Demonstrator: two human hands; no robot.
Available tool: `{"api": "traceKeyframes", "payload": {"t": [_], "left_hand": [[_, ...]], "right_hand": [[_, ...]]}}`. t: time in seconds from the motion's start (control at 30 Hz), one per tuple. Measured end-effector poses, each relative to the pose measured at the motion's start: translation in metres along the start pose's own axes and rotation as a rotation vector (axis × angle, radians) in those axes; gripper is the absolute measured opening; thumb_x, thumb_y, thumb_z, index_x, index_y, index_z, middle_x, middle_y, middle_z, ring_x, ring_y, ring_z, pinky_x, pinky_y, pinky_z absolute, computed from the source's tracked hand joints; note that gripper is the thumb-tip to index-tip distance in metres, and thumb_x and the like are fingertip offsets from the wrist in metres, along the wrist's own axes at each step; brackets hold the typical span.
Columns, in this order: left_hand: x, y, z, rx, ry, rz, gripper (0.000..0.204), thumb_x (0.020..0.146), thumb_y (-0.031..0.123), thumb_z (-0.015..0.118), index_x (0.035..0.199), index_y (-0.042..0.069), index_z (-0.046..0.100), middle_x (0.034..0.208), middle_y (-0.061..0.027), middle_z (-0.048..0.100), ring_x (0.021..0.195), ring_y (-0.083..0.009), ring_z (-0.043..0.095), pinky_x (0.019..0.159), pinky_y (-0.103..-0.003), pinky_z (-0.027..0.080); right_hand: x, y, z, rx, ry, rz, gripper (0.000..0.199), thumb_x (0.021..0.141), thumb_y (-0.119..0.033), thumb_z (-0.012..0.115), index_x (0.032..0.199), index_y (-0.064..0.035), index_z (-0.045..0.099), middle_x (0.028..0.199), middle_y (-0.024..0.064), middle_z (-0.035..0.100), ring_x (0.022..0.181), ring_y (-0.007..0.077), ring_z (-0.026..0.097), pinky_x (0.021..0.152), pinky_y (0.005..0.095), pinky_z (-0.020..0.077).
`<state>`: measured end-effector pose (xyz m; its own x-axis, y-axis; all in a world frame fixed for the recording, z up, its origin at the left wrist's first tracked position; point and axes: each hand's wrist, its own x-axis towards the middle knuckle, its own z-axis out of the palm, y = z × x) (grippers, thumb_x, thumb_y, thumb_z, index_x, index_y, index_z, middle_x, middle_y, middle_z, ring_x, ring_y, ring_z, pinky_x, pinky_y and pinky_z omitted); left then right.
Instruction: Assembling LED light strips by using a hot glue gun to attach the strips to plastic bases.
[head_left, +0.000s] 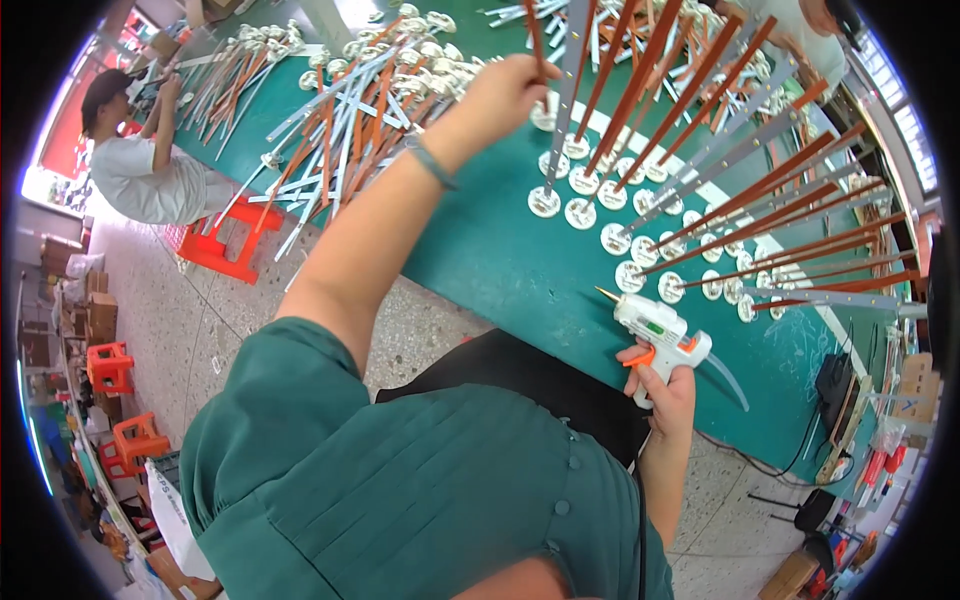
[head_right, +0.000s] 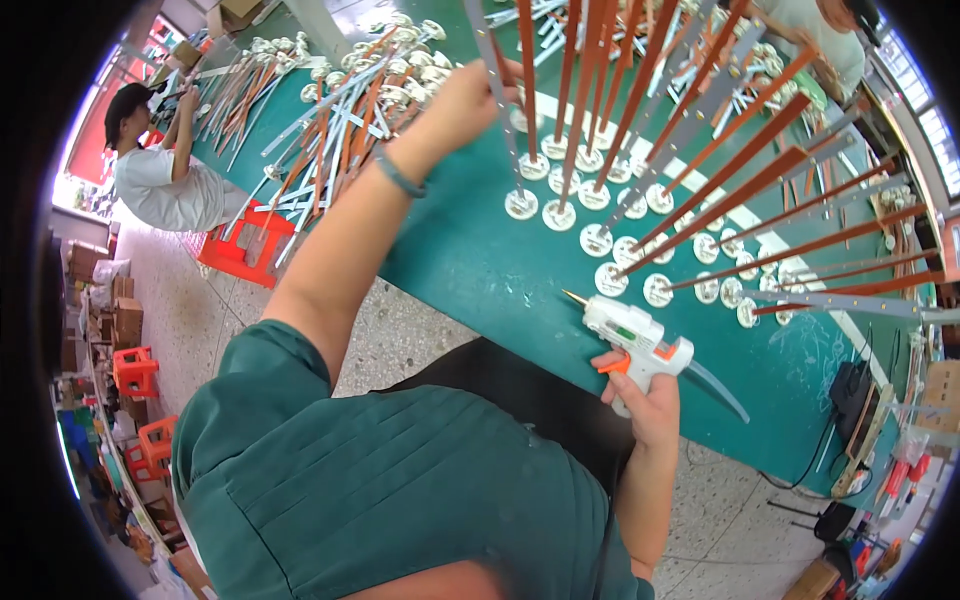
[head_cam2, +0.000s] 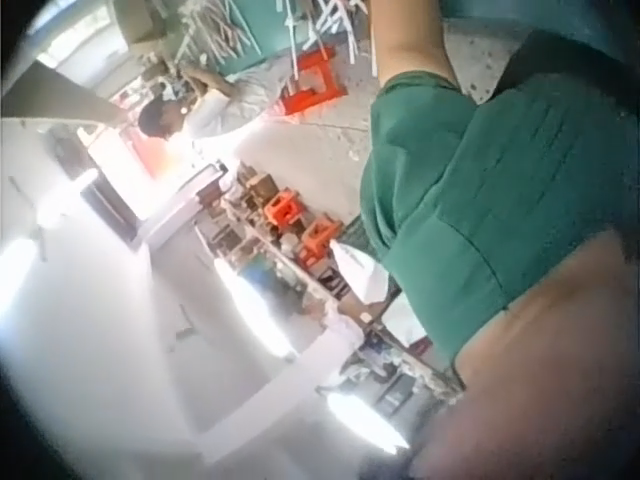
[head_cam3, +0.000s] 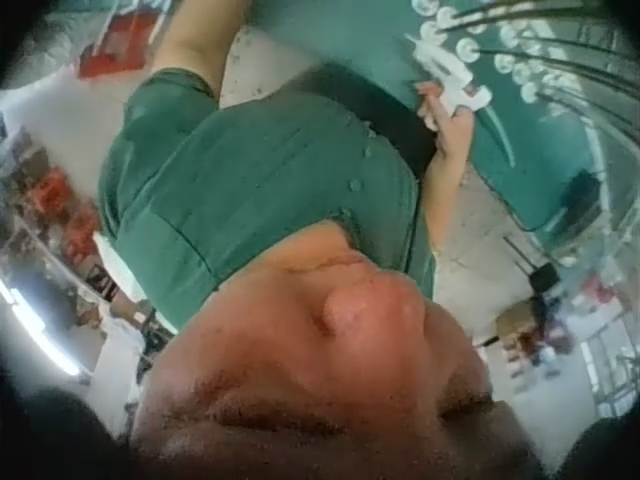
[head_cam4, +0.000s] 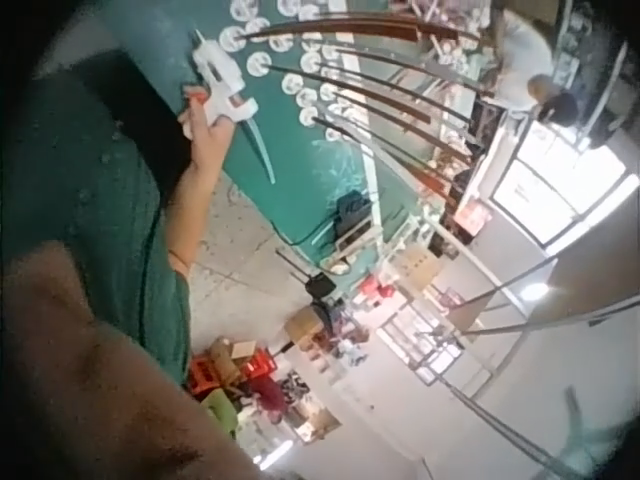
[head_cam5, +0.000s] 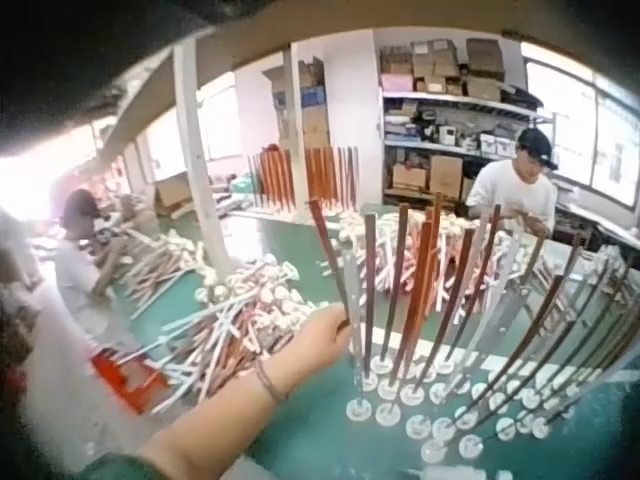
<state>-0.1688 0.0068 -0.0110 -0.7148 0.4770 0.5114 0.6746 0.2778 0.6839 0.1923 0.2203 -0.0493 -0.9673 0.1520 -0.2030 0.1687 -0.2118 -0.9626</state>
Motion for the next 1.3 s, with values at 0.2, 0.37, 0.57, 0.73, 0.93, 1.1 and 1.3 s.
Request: {"api": "traceKeyframes", "payload": {"t": [0.2,0.37,0.57,0.73,0.93,1.1,1.3], "left_hand": [[0.012,-0.003,0.029,-0.019,-0.024,0.022,0.014,0.079,0.005,0.065,0.092,0.001,0.067,0.082,-0.018,0.066,0.079,-0.0357,0.065,0.071,-0.041,0.051],[-0.002,0.005,-0.006,0.087,0.005,-0.032,0.026,0.08,0.009,0.068,0.105,0.005,0.068,0.092,-0.0149,0.068,0.084,-0.0283,0.065,0.076,-0.037,0.052],[-0.031,-0.028,-0.156,1.15,0.295,-0.225,0.037,0.085,0.036,0.065,0.113,0.013,0.066,0.104,-0.0137,0.067,0.104,-0.0313,0.062,0.086,-0.042,0.05],[-0.043,-0.022,-0.204,0.415,-0.282,-0.621,0.039,0.094,0.031,0.058,0.127,0.011,0.06,0.099,-0.0122,0.07,0.088,-0.0202,0.068,0.077,-0.034,0.053],[-0.025,-0.019,-0.203,-0.299,-0.352,-0.305,0.032,0.097,0.016,0.055,0.124,0.002,0.062,0.107,-0.0076,0.068,0.099,-0.0152,0.064,0.093,-0.028,0.049],[-0.011,-0.071,-0.172,0.472,-0.177,-0.168,0.025,0.093,0.017,0.061,0.115,0.008,0.068,0.105,-0.0071,0.068,0.092,-0.0152,0.064,0.084,-0.028,0.049],[0.003,-0.058,-0.207,0.536,0.536,-0.068,0.023,0.095,0.025,0.062,0.104,0.007,0.072,0.085,-0.0058,0.068,0.07,-0.0049,0.058,0.063,-0.024,0.047]], "right_hand": [[-0.007,0.005,-0.002,-0.006,0.022,-0.031,0.043,0.084,-0.008,0.064,0.12,0.0101,0.05,0.101,0.0202,0.067,0.063,0.0161,0.059,0.056,0.0253,0.0463],[-0.005,0.002,-0.003,0.017,0.033,-0.028,0.047,0.082,-0.011,0.067,0.12,0.01,0.05,0.099,0.0206,0.067,0.062,0.0164,0.059,0.056,0.0252,0.0469],[-0.007,0.004,-0.006,0.043,0.063,-0.046,0.046,0.081,-0.012,0.068,0.118,0.0087,0.05,0.098,0.0217,0.067,0.06,0.0171,0.059,0.056,0.0253,0.0472],[-0.004,0.006,-0.01,0.071,0.016,-0.038,0.044,0.082,-0.012,0.067,0.118,0.0074,0.051,0.099,0.0216,0.067,0.06,0.0173,0.059,0.056,0.0259,0.0476],[-0.007,0.008,-0.01,0.073,0.012,-0.077,0.043,0.082,-0.012,0.067,0.118,0.0062,0.053,0.098,0.0206,0.067,0.061,0.0171,0.059,0.056,0.0257,0.0478],[-0.007,0.009,-0.01,0.073,0.017,-0.082,0.042,0.083,-0.012,0.066,0.118,0.0059,0.053,0.099,0.0201,0.067,0.061,0.0166,0.059,0.056,0.0251,0.0476],[-0.01,0.011,-0.011,0.074,0.012,-0.08,0.04,0.082,-0.007,0.063,0.118,0.0057,0.052,0.1,0.02,0.067,0.062,0.0162,0.059,0.057,0.025,0.0479]]}}
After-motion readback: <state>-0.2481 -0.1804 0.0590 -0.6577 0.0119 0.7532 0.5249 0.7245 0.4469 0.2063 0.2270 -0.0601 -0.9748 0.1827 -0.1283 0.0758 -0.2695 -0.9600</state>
